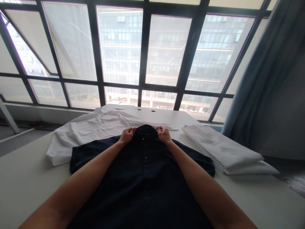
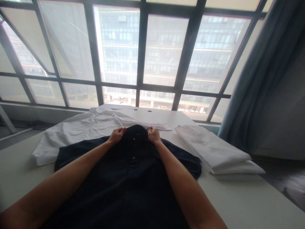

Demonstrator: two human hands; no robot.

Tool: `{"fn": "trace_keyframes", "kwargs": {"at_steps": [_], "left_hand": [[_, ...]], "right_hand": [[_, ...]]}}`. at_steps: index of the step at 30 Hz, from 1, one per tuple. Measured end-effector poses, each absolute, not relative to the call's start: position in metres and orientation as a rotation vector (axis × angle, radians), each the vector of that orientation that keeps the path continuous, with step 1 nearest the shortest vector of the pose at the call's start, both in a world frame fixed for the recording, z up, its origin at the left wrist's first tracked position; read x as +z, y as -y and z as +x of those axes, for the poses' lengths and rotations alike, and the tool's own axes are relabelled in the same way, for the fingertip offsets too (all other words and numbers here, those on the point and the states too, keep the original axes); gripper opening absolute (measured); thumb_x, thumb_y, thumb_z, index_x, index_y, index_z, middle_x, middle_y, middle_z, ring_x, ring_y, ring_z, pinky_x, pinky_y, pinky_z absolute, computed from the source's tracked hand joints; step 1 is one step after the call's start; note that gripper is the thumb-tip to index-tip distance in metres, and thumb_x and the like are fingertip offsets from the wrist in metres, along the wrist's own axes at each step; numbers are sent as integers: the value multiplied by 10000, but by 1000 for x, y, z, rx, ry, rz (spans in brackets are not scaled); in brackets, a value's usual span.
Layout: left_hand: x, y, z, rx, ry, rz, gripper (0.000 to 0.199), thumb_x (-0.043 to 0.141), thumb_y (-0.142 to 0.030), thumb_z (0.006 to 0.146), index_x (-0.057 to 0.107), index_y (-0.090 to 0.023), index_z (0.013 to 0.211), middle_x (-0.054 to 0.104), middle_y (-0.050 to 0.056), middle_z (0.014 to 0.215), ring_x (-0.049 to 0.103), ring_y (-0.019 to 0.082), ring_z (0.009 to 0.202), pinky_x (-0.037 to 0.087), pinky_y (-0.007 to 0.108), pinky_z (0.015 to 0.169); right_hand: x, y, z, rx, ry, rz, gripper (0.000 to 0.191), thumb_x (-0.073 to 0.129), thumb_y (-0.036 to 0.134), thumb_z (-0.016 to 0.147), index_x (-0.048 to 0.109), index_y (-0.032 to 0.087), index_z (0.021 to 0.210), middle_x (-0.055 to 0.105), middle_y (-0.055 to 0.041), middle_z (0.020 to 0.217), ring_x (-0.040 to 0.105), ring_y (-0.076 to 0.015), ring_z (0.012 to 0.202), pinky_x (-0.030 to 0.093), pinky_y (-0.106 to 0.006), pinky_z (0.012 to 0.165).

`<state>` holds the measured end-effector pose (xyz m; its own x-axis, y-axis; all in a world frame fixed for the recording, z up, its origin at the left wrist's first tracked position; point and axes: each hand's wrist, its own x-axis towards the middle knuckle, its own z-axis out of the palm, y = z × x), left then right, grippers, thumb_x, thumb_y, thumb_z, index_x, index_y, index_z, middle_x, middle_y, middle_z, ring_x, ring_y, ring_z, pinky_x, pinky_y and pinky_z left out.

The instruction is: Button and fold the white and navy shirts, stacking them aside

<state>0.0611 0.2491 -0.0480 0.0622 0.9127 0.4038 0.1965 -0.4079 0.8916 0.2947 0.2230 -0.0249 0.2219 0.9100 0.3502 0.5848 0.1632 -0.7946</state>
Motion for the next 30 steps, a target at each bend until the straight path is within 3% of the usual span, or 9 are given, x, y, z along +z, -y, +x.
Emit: {"fn": "trace_keyframes", "kwargs": {"at_steps": [4, 10, 14, 19, 24, 27, 30], "left_hand": [[-48, -249, 63, 1404, -1034, 1655, 466, 625, -606, 771, 633, -150, 673, 538, -23, 516, 482, 114, 495, 338, 219, 466], [-46, -251, 60, 1373, -971, 1476, 582, 741, -607, 649, 660, -122, 962, 669, 19, 658, 572, 137, 544, 420, 235, 514], [-43, -253, 56, 1350, -967, 1486, 601, 744, -621, 634, 662, -124, 962, 678, 27, 683, 589, 144, 572, 444, 248, 553], [-38, -251, 54, 1436, -1058, 1646, 520, 637, -663, 711, 646, -151, 800, 604, -2, 617, 557, 144, 592, 425, 249, 564], [-35, -245, 52, 1305, -1028, 2073, 328, 718, -449, 718, 689, -187, 914, 679, 23, 823, 617, 196, 805, 488, 304, 785], [-34, -245, 51, 1320, -1140, 2240, 154, 672, -338, 782, 702, -200, 845, 664, 42, 875, 607, 218, 913, 465, 343, 907], [-36, -246, 52, 1415, -1224, 2348, 150, 618, -317, 840, 699, -193, 818, 629, 62, 905, 578, 230, 956, 452, 356, 936]], "right_hand": [[-26, -221, 294, 479, 1509, -1406, 506, 671, 464, 787, 622, 126, 1160, 694, -113, 1015, 655, -182, 805, 521, -286, 737], [-26, -228, 297, 492, 1506, -1483, 265, 535, 344, 855, 706, 144, 889, 702, -65, 811, 641, -204, 793, 507, -327, 800], [-23, -229, 305, 676, 1464, -1463, 223, 526, 312, 850, 667, 152, 788, 648, -32, 711, 604, -177, 707, 513, -301, 704], [-16, -223, 313, 909, 1481, -1386, 173, 566, 280, 830, 611, 170, 704, 613, -16, 706, 560, -142, 696, 495, -263, 685], [-10, -214, 320, 1104, 1449, -1322, 168, 506, 249, 844, 595, 167, 727, 647, -57, 799, 575, -168, 765, 473, -294, 743], [-6, -207, 319, 1202, 1438, -1263, 200, 438, 219, 861, 600, 163, 758, 672, -88, 859, 602, -189, 824, 463, -309, 796], [-3, -201, 316, 1286, 1455, -1202, 278, 361, 202, 888, 616, 164, 785, 689, -100, 922, 617, -200, 889, 463, -308, 828]]}}
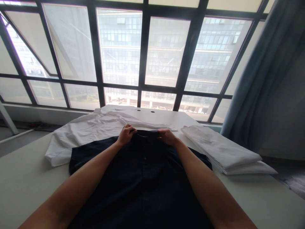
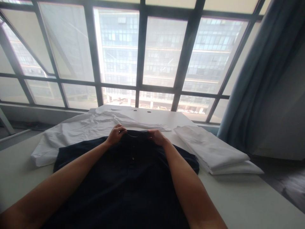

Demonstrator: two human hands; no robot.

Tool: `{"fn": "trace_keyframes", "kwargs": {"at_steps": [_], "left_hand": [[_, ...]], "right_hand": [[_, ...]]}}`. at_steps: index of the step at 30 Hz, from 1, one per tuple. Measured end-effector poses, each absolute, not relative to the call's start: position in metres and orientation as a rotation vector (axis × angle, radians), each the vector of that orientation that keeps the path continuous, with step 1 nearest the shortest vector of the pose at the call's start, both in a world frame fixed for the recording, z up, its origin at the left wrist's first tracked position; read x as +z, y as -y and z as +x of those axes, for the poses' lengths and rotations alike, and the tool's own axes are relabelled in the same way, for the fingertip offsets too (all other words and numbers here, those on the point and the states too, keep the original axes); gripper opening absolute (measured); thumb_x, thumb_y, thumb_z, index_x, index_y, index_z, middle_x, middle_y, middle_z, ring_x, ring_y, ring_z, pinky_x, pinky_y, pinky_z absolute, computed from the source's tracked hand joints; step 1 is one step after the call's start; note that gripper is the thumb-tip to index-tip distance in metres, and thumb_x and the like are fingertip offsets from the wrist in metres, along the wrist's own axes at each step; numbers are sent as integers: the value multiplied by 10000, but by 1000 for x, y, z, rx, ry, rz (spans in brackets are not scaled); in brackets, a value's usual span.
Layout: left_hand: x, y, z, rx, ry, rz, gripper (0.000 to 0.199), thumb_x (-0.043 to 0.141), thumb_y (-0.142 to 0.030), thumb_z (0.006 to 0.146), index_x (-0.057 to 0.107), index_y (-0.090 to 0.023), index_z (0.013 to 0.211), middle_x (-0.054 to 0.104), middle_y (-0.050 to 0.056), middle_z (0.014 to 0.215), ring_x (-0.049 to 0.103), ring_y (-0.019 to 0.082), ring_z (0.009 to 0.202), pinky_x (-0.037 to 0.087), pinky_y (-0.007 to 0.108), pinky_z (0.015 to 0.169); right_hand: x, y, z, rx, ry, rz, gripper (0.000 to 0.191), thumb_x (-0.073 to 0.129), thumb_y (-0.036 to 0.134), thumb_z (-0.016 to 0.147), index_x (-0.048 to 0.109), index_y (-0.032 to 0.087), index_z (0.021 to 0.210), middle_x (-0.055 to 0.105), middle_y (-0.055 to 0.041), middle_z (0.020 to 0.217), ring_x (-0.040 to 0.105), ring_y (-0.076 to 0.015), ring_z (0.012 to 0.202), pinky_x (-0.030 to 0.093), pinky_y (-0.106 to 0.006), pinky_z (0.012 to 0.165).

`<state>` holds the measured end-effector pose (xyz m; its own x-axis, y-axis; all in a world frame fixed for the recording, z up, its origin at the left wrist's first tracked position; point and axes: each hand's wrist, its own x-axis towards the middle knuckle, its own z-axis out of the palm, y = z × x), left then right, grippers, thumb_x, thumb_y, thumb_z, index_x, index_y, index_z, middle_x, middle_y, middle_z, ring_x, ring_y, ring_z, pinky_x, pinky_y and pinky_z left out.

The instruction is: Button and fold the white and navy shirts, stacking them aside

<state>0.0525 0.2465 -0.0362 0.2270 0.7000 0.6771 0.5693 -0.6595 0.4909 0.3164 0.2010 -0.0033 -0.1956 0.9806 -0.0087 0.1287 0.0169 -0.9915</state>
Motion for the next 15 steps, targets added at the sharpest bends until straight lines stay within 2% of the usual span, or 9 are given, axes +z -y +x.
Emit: {"fn": "trace_keyframes", "kwargs": {"at_steps": [3, 8, 10, 12, 14, 15], "left_hand": [[-40, -247, 54, 1423, -1266, 2419, 212, 547, -325, 899, 679, -190, 803, 622, 76, 928, 557, 238, 957, 446, 363, 935], [-40, -245, 55, 1316, -1354, 2450, 320, 435, -326, 964, 653, -195, 770, 623, 83, 871, 556, 242, 911, 445, 374, 917], [-35, -239, 57, 1310, -1464, 2452, 284, 440, -316, 966, 669, -192, 853, 637, 96, 919, 555, 260, 957, 433, 391, 926], [-29, -227, 65, 1365, -1541, 2491, 230, 473, -310, 959, 667, -196, 1006, 637, 117, 1079, 526, 289, 1075, 397, 418, 965], [-22, -210, 79, 1371, -1457, 2609, 236, 500, -328, 956, 646, -213, 1100, 617, 119, 1179, 500, 302, 1140, 359, 435, 996], [-20, -201, 88, 1324, -1359, 2683, 238, 505, -346, 958, 649, -217, 1097, 624, 114, 1167, 508, 298, 1130, 353, 432, 997]], "right_hand": [[-3, -199, 315, 1342, 1488, -1172, 271, 366, 196, 902, 623, 170, 821, 690, -80, 957, 618, -185, 917, 467, -292, 849], [-2, -198, 319, 1358, 1490, -1246, 125, 537, 252, 885, 592, 178, 801, 673, -50, 858, 613, -160, 802, 503, -296, 818], [-1, -197, 320, 1379, 1480, -1246, 103, 545, 216, 877, 585, 174, 791, 668, -44, 826, 622, -155, 793, 515, -304, 829], [0, -197, 321, 1406, 1450, -1222, 77, 547, 168, 862, 586, 165, 796, 667, -39, 805, 636, -152, 788, 520, -311, 843], [0, -198, 321, 1445, 1380, -1183, 45, 562, 133, 836, 597, 152, 814, 669, -40, 789, 646, -152, 763, 524, -321, 843], [0, -198, 320, 1462, 1342, -1166, 42, 572, 122, 823, 604, 148, 831, 670, -40, 786, 649, -152, 750, 525, -324, 840]]}}
